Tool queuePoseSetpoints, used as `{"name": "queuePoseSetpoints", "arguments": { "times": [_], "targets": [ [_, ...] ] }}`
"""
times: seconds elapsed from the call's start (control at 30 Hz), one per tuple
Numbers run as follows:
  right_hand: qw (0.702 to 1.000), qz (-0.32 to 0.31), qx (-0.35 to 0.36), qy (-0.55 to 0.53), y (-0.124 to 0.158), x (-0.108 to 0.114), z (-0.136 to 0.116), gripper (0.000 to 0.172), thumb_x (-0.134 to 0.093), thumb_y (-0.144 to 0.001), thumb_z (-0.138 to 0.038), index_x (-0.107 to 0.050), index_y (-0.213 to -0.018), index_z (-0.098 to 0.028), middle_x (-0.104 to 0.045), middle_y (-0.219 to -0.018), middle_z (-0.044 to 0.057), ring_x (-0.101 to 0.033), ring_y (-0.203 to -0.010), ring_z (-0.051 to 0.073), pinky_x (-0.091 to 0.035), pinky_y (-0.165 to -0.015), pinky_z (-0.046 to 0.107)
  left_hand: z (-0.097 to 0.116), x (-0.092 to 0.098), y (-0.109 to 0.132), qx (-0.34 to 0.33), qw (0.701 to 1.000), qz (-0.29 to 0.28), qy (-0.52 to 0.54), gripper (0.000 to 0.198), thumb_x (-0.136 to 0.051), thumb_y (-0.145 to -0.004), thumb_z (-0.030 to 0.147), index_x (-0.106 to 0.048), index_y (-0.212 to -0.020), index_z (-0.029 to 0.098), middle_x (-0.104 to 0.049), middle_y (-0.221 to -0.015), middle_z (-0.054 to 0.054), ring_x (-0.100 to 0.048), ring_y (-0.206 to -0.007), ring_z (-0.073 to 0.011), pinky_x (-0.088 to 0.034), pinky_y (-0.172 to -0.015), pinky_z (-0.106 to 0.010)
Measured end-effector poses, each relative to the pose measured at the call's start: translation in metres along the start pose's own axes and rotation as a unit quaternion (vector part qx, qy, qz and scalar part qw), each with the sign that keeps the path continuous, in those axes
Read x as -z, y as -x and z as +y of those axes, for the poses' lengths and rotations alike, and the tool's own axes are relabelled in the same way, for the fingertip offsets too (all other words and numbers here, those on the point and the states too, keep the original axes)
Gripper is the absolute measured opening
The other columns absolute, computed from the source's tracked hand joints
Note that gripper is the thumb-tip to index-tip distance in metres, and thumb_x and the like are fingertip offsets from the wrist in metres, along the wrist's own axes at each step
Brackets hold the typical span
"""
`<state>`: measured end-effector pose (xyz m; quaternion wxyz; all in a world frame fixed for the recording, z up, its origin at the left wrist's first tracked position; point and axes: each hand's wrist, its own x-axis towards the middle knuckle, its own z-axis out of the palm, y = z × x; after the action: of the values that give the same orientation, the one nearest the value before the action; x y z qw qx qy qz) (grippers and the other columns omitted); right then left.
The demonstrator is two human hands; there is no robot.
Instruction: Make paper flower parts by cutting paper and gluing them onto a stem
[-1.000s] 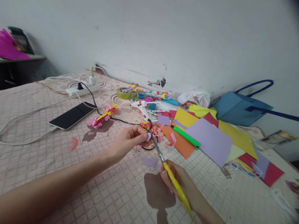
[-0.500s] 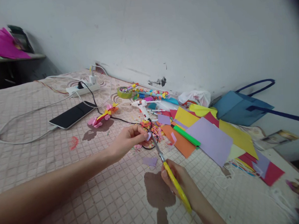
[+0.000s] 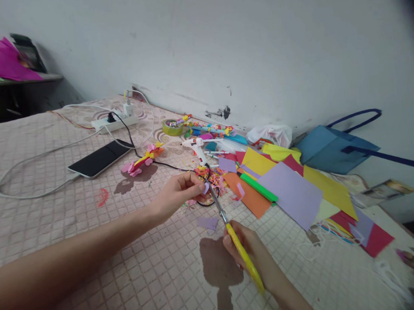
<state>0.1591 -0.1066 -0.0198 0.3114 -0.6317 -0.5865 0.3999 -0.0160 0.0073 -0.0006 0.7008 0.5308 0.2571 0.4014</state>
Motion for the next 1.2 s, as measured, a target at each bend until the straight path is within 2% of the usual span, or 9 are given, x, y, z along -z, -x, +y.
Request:
{"name": "queuePoseSetpoints", "arguments": {
  "times": [0.3,0.67,0.87,1.07,1.2],
  "targets": [
    [1.000,0.017,0.016,0.004,0.0001,-0.0012,0.0007,0.033,-0.050,-0.079,-0.047,-0.039,-0.062,-0.021,-0.032,-0.043,-0.008,-0.029,-0.037,0.006,-0.023,-0.034,0.019,0.0005,0.0005,-0.0002,0.004,1.000,-0.001,0.001,0.020,-0.067,-0.075,0.029,-0.056,-0.074,0.013,-0.068,-0.072,-0.004,-0.063,-0.066,-0.0118,-0.049,-0.063,-0.023],
    [1.000,-0.004,0.023,0.019,0.0013,0.0039,-0.0002,0.035,-0.044,-0.082,-0.052,-0.040,-0.067,-0.020,-0.036,-0.047,-0.007,-0.032,-0.039,0.007,-0.026,-0.037,0.020,0.0004,0.0018,-0.0007,0.003,1.000,-0.016,-0.006,0.018,-0.065,-0.078,0.028,-0.055,-0.074,0.013,-0.067,-0.073,-0.004,-0.063,-0.068,-0.0111,-0.048,-0.063,-0.021],
    [0.999,-0.010,0.033,0.035,0.0025,0.0053,-0.0005,0.038,-0.041,-0.082,-0.055,-0.039,-0.067,-0.021,-0.038,-0.054,-0.005,-0.035,-0.043,0.008,-0.029,-0.041,0.021,-0.0023,0.0035,-0.0011,-0.007,0.999,0.005,-0.035,0.020,-0.062,-0.080,0.032,-0.055,-0.076,0.014,-0.061,-0.061,0.001,-0.055,-0.055,-0.0075,-0.043,-0.053,-0.019],
    [0.999,-0.006,0.026,0.034,0.0011,0.0051,-0.0018,0.036,-0.044,-0.081,-0.053,-0.038,-0.066,-0.021,-0.036,-0.050,-0.006,-0.033,-0.042,0.008,-0.026,-0.040,0.021,-0.0069,0.0031,-0.0011,0.012,1.000,0.004,-0.021,0.024,-0.066,-0.077,0.032,-0.059,-0.091,0.014,-0.061,-0.068,0.001,-0.054,-0.057,-0.0065,-0.042,-0.054,-0.019],
    [0.999,0.003,0.018,0.044,0.0004,0.0054,-0.0035,0.035,-0.044,-0.079,-0.053,-0.038,-0.066,-0.021,-0.036,-0.051,-0.006,-0.033,-0.043,0.008,-0.026,-0.041,0.021,-0.0052,0.0004,0.0003,0.033,0.999,0.010,0.023,0.022,-0.068,-0.075,0.032,-0.058,-0.079,0.013,-0.062,-0.063,0.001,-0.056,-0.056,-0.0065,-0.042,-0.055,-0.018]
  ]
}}
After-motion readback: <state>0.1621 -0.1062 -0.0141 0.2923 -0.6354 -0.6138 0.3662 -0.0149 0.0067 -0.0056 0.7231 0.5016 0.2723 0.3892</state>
